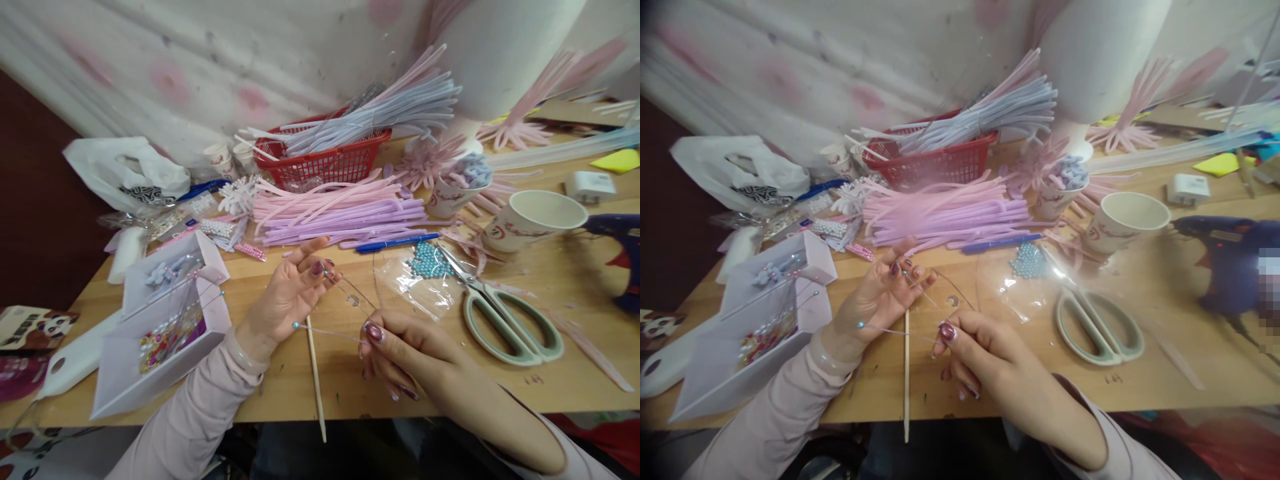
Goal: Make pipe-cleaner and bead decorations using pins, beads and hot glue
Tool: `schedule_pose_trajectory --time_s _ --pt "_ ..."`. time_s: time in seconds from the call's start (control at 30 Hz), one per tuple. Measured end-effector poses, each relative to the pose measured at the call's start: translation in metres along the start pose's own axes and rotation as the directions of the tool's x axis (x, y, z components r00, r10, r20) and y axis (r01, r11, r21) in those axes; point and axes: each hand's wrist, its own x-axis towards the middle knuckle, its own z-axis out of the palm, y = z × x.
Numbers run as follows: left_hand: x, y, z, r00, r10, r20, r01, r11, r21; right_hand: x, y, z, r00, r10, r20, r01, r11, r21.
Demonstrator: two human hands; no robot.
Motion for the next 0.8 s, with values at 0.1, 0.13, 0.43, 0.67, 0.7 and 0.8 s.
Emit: schedule_pose_trajectory --time_s 0.1,0.13,0.43,0.67,0.7,0.8 --pt "-0.001 0.000 0.001 1.000 -0.004 0.003 0.004 1.000 0.001 0.000 -0.002 0.001 1.000 0.001 0.009 -0.001 1.000 0.024" --pt "-0.001 0.000 0.001 1.000 -0.004 -0.001 0.004 1.000 0.003 0.001 -0.002 0.001 1.000 0.003 0.010 -0.003 1.000 0.031" --pt "-0.004 0.028 0.010 0.947 0.267 -0.181 -0.247 0.961 0.127 0.008 0.014 -0.003 0.994 -0.083 -0.065 0.088 0.994 0.065" --pt "-0.084 0.066 0.020 0.669 0.726 -0.163 -0.606 0.659 0.445 0.011 0.012 0.002 1.000 -0.024 -0.020 0.023 0.999 -0.044" --pt "-0.097 0.064 0.018 0.634 0.766 -0.105 -0.640 0.596 0.485 0.013 0.010 0.005 1.000 -0.011 -0.003 0.011 0.997 -0.078" --pt "-0.126 0.045 0.008 0.732 0.655 -0.191 -0.433 0.662 0.611 0.026 0.006 0.016 0.998 0.044 0.055 -0.033 0.982 -0.185"
